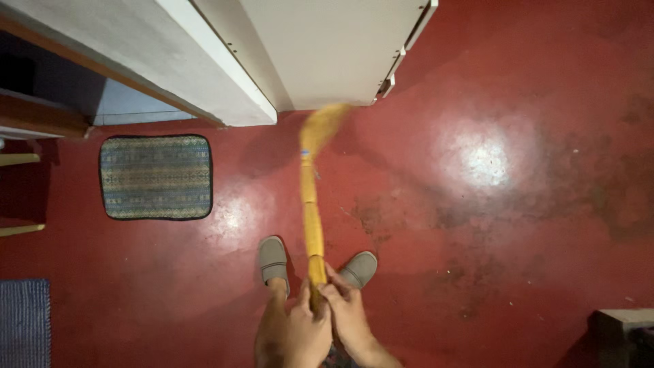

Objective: The person sweeps a red floor using a handheld broom, moving around furniture and across floor mats.

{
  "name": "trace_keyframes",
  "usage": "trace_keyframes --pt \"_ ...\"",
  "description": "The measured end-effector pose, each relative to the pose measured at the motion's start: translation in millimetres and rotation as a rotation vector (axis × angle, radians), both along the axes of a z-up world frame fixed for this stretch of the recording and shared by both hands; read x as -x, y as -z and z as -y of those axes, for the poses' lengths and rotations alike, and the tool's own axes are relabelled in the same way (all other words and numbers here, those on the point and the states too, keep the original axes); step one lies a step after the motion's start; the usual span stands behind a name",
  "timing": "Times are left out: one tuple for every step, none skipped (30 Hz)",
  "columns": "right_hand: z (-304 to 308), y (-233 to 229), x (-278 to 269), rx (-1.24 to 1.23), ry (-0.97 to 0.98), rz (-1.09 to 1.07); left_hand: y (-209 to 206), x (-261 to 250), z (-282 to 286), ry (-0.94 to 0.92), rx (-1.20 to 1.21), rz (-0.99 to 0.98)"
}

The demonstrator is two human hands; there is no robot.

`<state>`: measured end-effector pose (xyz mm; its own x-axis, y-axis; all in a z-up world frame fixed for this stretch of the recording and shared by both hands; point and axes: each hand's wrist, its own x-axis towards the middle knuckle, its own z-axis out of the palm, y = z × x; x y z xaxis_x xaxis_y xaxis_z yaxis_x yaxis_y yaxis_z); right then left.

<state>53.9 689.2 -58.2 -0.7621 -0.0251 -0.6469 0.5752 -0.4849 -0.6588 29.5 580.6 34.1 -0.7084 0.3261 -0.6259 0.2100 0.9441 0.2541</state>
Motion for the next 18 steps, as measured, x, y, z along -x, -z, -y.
trace_keyframes --pt "0 13 -5 0.0 0.002 0.0 -3 0 0 0.002 0.0 0.0" --pt "0 34 -7 -0.038 -0.078 0.001 -1 1 1 0.048 0.054 -0.306" --pt "2 60 -6 -0.076 -0.157 0.0 5 3 3 0.094 0.108 -0.615" --pt "4 95 8 -0.079 -0.157 -0.075 23 12 0 -0.123 -0.012 -0.441" --pt "3 122 12 -0.084 -0.156 -0.143 48 25 -10 -0.478 -0.19 -0.169" --pt "-3 147 17 -0.155 -0.19 -0.117 74 38 -19 -0.818 -0.315 0.012" --pt "-12 171 35 -0.226 -0.221 -0.093 96 50 -26 -0.93 -0.374 0.09" --pt "-22 187 49 -0.241 -0.184 -0.02 116 61 -34 -1.03 -0.42 0.157" --pt "-33 195 60 -0.258 -0.143 0.057 133 73 -44 -1.114 -0.453 0.231" --pt "-44 195 66 -0.261 -0.133 0.063 144 83 -52 -1.072 -0.457 0.272" --pt "-57 189 73 -0.254 -0.017 0.071 151 92 -63 -1.026 -0.465 0.314" --pt "-69 178 79 -0.248 0.099 0.077 155 100 -76 -1.014 -0.468 0.324" --pt "-80 160 80 -0.252 0.109 0.084 154 106 -87 -0.877 -0.426 0.346" --pt "-91 139 76 -0.181 0.202 0.149 150 107 -97 -0.74 -0.385 0.366" --pt "-98 119 74 -0.105 0.291 0.211 143 103 -106 -0.735 -0.382 0.371" --pt "-103 99 67 -0.105 0.297 0.216 133 96 -115 -0.74 -0.454 0.371" --pt "-106 80 59 -0.212 0.253 0.148 124 93 -119 -0.739 -0.53 0.362" --pt "-107 64 49 -0.32 0.209 0.082 109 81 -118 -0.735 -0.555 0.351"
